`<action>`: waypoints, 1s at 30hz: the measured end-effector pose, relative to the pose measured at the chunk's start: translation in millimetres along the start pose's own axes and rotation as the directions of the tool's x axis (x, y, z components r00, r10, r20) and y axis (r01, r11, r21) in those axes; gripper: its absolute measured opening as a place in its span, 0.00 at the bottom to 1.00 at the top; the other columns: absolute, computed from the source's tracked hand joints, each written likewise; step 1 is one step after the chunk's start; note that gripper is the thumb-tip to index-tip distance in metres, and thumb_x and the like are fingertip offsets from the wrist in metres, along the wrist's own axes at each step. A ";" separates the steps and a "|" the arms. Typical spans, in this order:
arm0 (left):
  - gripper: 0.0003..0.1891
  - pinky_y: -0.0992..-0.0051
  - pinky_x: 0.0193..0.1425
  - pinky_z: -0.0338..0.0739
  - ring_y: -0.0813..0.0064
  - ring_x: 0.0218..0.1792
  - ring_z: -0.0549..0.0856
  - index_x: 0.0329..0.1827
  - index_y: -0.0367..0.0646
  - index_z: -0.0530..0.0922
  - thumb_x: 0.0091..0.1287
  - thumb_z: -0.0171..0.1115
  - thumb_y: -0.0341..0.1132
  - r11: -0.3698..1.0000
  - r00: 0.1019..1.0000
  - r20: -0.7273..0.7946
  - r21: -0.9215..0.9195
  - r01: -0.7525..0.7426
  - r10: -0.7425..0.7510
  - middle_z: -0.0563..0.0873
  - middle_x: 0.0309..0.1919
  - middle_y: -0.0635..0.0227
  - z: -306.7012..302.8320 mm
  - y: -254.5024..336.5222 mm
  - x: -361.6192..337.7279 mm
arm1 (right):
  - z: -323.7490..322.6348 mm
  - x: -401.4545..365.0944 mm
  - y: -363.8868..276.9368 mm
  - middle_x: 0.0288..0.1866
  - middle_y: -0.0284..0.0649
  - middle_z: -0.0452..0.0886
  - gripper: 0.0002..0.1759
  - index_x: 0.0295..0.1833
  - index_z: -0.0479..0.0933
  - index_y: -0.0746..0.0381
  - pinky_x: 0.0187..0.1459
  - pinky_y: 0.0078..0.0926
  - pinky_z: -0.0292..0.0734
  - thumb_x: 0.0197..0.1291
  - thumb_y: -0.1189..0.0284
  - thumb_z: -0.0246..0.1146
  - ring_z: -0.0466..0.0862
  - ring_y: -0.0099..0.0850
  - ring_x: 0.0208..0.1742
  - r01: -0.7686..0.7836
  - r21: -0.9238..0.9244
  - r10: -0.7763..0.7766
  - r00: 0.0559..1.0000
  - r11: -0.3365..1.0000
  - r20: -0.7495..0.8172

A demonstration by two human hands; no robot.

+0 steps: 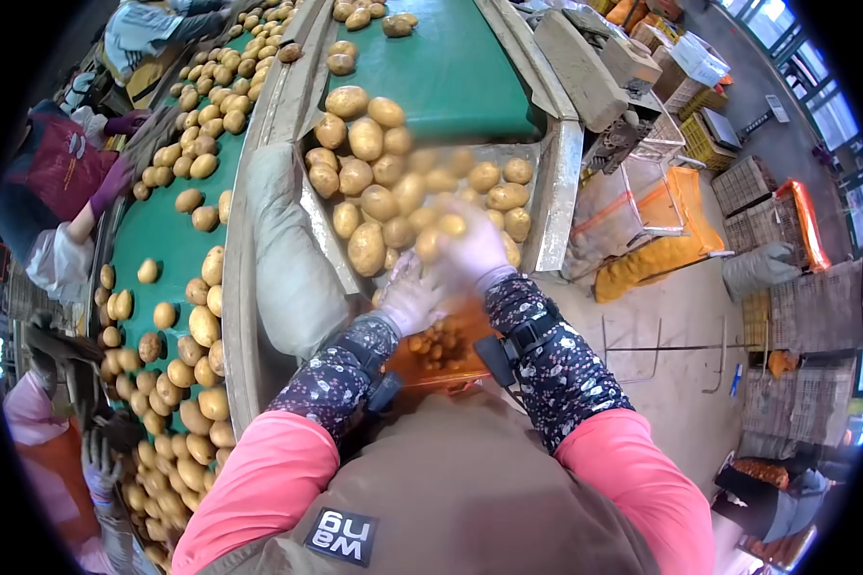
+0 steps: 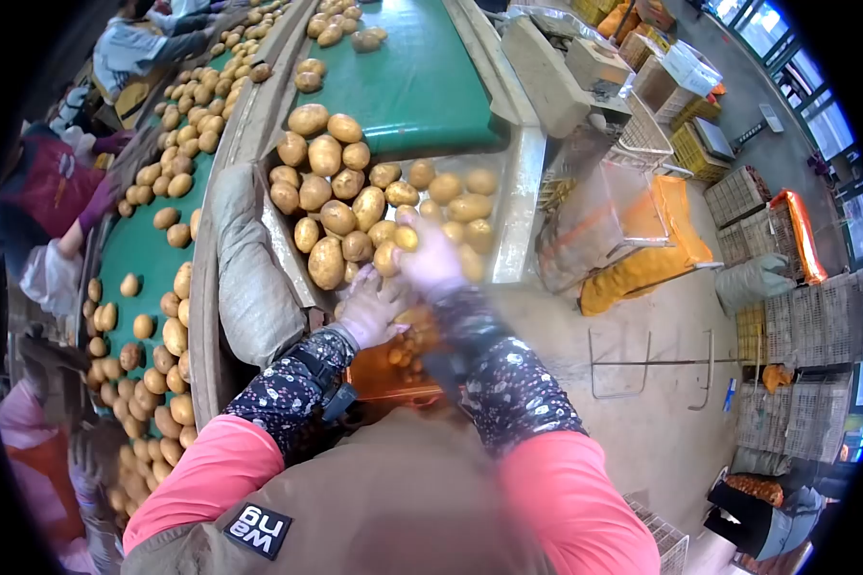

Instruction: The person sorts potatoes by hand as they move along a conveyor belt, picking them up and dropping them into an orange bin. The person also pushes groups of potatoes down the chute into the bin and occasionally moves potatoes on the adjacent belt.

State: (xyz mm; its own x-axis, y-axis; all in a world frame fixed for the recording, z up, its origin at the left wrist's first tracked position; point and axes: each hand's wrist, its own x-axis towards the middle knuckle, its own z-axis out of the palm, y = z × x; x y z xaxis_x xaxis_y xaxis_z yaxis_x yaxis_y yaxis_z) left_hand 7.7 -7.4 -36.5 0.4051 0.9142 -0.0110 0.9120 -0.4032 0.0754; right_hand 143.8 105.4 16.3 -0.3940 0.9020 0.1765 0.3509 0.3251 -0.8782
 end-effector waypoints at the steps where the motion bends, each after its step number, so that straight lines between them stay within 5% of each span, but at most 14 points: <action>1: 0.26 0.40 0.75 0.53 0.44 0.68 0.68 0.64 0.61 0.76 0.63 0.63 0.53 0.998 0.997 0.045 0.019 -0.059 0.058 0.71 0.69 0.61 -3.6 0.2 -2.9 | -3.0 -3.1 4.9 0.55 0.47 0.82 0.27 0.62 0.76 0.59 0.58 0.32 0.78 0.54 0.71 0.70 0.83 0.42 0.55 -0.073 -0.004 0.074 0.996 0.997 0.041; 6: 0.27 0.42 0.76 0.52 0.49 0.69 0.67 0.67 0.64 0.75 0.64 0.60 0.56 0.966 0.954 -0.152 0.034 -0.256 0.258 0.70 0.70 0.65 16.1 -13.8 -19.1 | -7.2 -1.6 14.4 0.61 0.48 0.80 0.27 0.63 0.76 0.57 0.58 0.36 0.78 0.56 0.69 0.70 0.84 0.42 0.57 -0.280 -0.136 0.299 0.942 0.950 0.152; 12: 0.31 0.36 0.78 0.37 0.46 0.78 0.53 0.73 0.68 0.70 0.65 0.58 0.60 0.997 0.989 -0.126 -0.007 -0.082 0.081 0.61 0.78 0.67 -9.6 -7.3 -3.5 | -73.4 -4.7 -16.9 0.56 0.41 0.81 0.27 0.63 0.74 0.58 0.57 0.32 0.79 0.56 0.76 0.69 0.82 0.36 0.55 0.166 -0.039 -0.170 0.956 0.985 -0.239; 14: 0.31 0.36 0.78 0.35 0.43 0.79 0.49 0.73 0.69 0.70 0.65 0.58 0.61 0.995 0.995 -0.054 -0.050 -0.081 0.079 0.60 0.79 0.66 -13.8 -9.0 6.9 | -137.4 8.1 -35.3 0.57 0.36 0.78 0.25 0.64 0.73 0.59 0.57 0.31 0.78 0.61 0.82 0.64 0.79 0.31 0.56 0.263 0.387 -0.114 0.923 0.884 -0.369; 16: 0.31 0.36 0.78 0.34 0.43 0.80 0.48 0.73 0.70 0.70 0.66 0.57 0.61 0.995 0.997 -0.034 -0.059 -0.078 0.076 0.59 0.79 0.66 -10.5 -7.0 7.4 | -235.6 27.1 -22.3 0.59 0.40 0.77 0.26 0.64 0.73 0.61 0.60 0.33 0.76 0.59 0.74 0.69 0.77 0.34 0.59 0.359 -0.475 -0.593 0.558 0.804 -0.581; 17: 0.31 0.36 0.78 0.33 0.43 0.80 0.48 0.73 0.70 0.70 0.66 0.57 0.62 0.995 0.997 -0.019 -0.060 -0.078 0.077 0.59 0.79 0.66 -9.7 -6.6 6.5 | -283.2 24.9 -49.2 0.60 0.42 0.76 0.29 0.64 0.72 0.62 0.63 0.35 0.75 0.58 0.70 0.72 0.77 0.37 0.61 0.220 -0.784 -0.798 0.346 0.581 -0.494; 18: 0.31 0.36 0.79 0.32 0.42 0.80 0.47 0.73 0.71 0.69 0.66 0.57 0.62 0.996 0.997 0.034 -0.058 -0.066 0.068 0.58 0.80 0.67 -14.1 -6.3 7.2 | -343.4 27.8 -41.3 0.64 0.46 0.74 0.35 0.68 0.69 0.62 0.69 0.41 0.69 0.57 0.66 0.72 0.73 0.40 0.67 0.007 -0.900 -0.858 0.303 0.436 -0.414; 20: 0.32 0.33 0.77 0.34 0.42 0.79 0.48 0.71 0.73 0.71 0.62 0.60 0.63 0.996 0.997 -0.014 -0.051 -0.073 0.072 0.57 0.80 0.68 -6.0 -10.9 10.4 | -395.6 26.2 -48.0 0.64 0.54 0.75 0.34 0.69 0.67 0.59 0.69 0.46 0.65 0.60 0.60 0.66 0.68 0.49 0.70 -0.511 -0.819 -0.731 0.449 0.263 -0.514; 23: 0.32 0.31 0.76 0.36 0.41 0.79 0.49 0.71 0.74 0.71 0.62 0.61 0.63 0.996 0.997 -0.033 -0.045 -0.074 0.073 0.58 0.79 0.68 -2.0 -8.0 8.6 | -406.7 30.2 -15.6 0.67 0.56 0.73 0.38 0.72 0.64 0.57 0.71 0.48 0.62 0.58 0.59 0.67 0.61 0.49 0.76 -0.688 -0.721 -0.582 0.556 0.077 -0.593; 24: 0.32 0.31 0.76 0.36 0.40 0.79 0.49 0.71 0.74 0.71 0.62 0.61 0.63 0.997 0.997 -0.025 -0.038 -0.070 0.069 0.58 0.79 0.68 -2.2 -8.2 5.5 | -358.3 24.7 -51.5 0.70 0.56 0.71 0.41 0.75 0.63 0.58 0.72 0.43 0.61 0.55 0.65 0.70 0.66 0.49 0.74 -0.583 -0.776 -0.436 0.649 0.240 -0.623; 25: 0.32 0.31 0.76 0.36 0.40 0.78 0.49 0.71 0.73 0.71 0.62 0.60 0.63 0.997 0.997 -0.013 -0.040 -0.070 0.070 0.58 0.79 0.67 -4.6 -8.4 4.7 | -345.9 33.3 -24.5 0.66 0.53 0.75 0.38 0.71 0.68 0.63 0.70 0.41 0.65 0.53 0.67 0.70 0.72 0.45 0.70 -0.320 -0.886 -0.542 0.703 0.337 -0.460; 26: 0.32 0.31 0.76 0.36 0.40 0.78 0.50 0.71 0.73 0.71 0.63 0.60 0.63 0.997 0.998 0.000 -0.041 -0.070 0.071 0.59 0.79 0.67 -8.6 -7.9 5.8 | -324.3 44.8 3.5 0.63 0.51 0.78 0.31 0.65 0.73 0.67 0.66 0.38 0.69 0.54 0.72 0.69 0.76 0.42 0.65 0.180 -0.768 -0.613 0.721 0.615 -0.322; 29: 0.32 0.31 0.76 0.36 0.40 0.78 0.51 0.72 0.72 0.70 0.64 0.59 0.63 0.997 0.997 0.002 -0.015 -0.082 0.082 0.59 0.79 0.65 -13.2 -5.1 7.3 | -187.2 44.2 -9.6 0.57 0.49 0.83 0.26 0.63 0.77 0.62 0.64 0.34 0.74 0.56 0.76 0.66 0.82 0.42 0.60 0.258 -0.334 -0.278 0.960 0.907 -0.013; 30: 0.32 0.31 0.76 0.37 0.40 0.78 0.51 0.72 0.71 0.70 0.64 0.59 0.63 0.997 0.997 0.001 0.001 -0.077 0.077 0.59 0.79 0.65 -13.6 -5.2 4.3 | -154.3 42.1 -22.4 0.56 0.49 0.83 0.23 0.59 0.79 0.59 0.63 0.37 0.74 0.56 0.74 0.65 0.81 0.44 0.60 0.299 -0.528 -0.256 0.954 0.795 0.155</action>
State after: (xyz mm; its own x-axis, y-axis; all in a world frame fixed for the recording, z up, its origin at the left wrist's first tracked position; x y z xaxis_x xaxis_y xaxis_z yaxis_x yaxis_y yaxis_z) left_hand 3.8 -0.8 -23.3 0.4740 0.8805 -0.0058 0.8783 -0.4723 0.0748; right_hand 250.4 179.9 111.9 -0.5975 0.7336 0.3238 0.6095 0.6779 -0.4111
